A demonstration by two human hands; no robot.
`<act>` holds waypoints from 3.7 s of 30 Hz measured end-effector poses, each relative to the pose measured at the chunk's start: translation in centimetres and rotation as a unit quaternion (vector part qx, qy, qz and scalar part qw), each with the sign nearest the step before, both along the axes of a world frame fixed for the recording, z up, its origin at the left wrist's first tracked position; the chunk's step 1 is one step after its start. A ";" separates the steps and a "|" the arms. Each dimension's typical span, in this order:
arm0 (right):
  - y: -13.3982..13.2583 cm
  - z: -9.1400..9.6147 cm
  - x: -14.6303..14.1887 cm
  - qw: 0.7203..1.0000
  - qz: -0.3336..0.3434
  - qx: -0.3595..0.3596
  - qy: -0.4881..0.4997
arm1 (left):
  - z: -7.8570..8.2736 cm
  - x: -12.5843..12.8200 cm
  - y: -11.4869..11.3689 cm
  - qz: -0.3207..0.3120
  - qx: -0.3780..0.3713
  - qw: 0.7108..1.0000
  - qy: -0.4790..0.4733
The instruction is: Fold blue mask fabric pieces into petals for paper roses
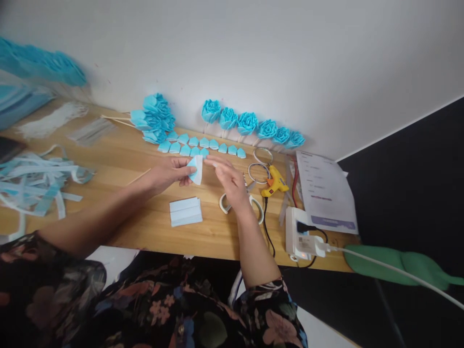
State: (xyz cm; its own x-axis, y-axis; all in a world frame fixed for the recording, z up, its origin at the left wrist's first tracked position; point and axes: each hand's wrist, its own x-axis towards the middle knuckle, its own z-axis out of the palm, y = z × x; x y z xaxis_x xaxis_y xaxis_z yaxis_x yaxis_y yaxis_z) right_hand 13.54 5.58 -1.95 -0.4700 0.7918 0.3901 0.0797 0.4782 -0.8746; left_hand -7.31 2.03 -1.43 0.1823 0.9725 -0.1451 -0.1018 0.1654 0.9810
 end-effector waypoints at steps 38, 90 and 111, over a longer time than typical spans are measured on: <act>-1.1 1.2 0.1 0.939 0.067 0.321 -0.104 | -0.7 -1.0 0.1 -0.109 -0.052 0.984 -0.130; -0.9 0.9 -0.2 0.926 0.022 0.330 -0.183 | -0.1 -0.6 -0.3 -0.088 -0.056 0.987 -0.119; 0.1 0.7 0.0 0.928 0.043 0.333 -0.163 | -0.5 -0.2 0.2 0.061 -0.028 0.985 -0.157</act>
State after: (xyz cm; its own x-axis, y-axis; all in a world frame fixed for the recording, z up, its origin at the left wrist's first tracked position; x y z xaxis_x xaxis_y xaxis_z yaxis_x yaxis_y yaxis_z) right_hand 13.55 5.71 -1.26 -0.6985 0.3808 0.6059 0.2248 0.9206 -0.3194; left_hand -7.49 2.25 -1.98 0.1094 0.9821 -0.1534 -0.4213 0.1856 0.8877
